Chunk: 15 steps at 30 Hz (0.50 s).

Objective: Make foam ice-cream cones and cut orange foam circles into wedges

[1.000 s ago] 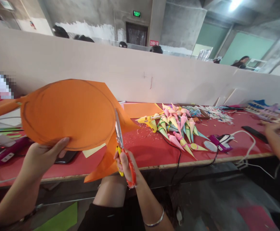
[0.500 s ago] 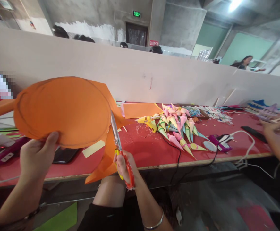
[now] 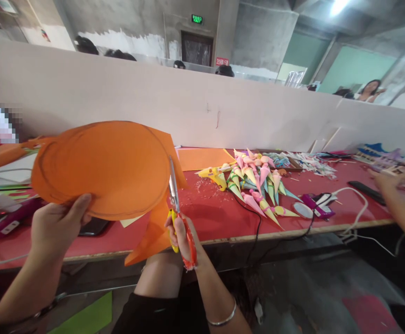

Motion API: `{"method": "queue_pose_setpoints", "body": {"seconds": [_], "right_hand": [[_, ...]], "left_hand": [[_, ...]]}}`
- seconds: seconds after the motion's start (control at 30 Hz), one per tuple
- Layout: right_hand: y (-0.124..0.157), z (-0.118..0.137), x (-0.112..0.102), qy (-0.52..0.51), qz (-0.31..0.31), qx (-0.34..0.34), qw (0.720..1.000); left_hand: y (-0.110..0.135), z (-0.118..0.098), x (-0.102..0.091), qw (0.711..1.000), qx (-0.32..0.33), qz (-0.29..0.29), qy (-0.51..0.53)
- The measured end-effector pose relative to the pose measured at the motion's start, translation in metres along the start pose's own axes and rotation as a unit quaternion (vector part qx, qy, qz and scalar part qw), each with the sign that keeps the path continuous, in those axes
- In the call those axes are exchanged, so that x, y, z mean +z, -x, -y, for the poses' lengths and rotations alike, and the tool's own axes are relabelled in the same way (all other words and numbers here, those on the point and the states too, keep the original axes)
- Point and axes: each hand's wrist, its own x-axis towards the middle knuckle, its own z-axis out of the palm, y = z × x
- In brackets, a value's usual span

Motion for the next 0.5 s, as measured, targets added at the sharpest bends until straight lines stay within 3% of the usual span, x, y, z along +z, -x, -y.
{"method": "queue_pose_setpoints", "body": {"seconds": [0.23, 0.43, 0.5], "right_hand": [[0.0024, -0.0006, -0.0045, 0.028, -0.027, 0.001, 0.999], [0.0039, 0.0011, -0.0030, 0.041, -0.023, 0.000, 0.999], [0.0050, 0.0012, -0.0046, 0.048, -0.019, 0.002, 0.999]], "left_hand": [[-0.0028, 0.0053, -0.0010, 1.000, -0.024, -0.010, 0.018], [-0.0088, 0.0091, 0.0018, 0.997, 0.012, -0.081, -0.016], [-0.0082, 0.0071, 0.0014, 0.996, 0.006, -0.081, -0.029]]}}
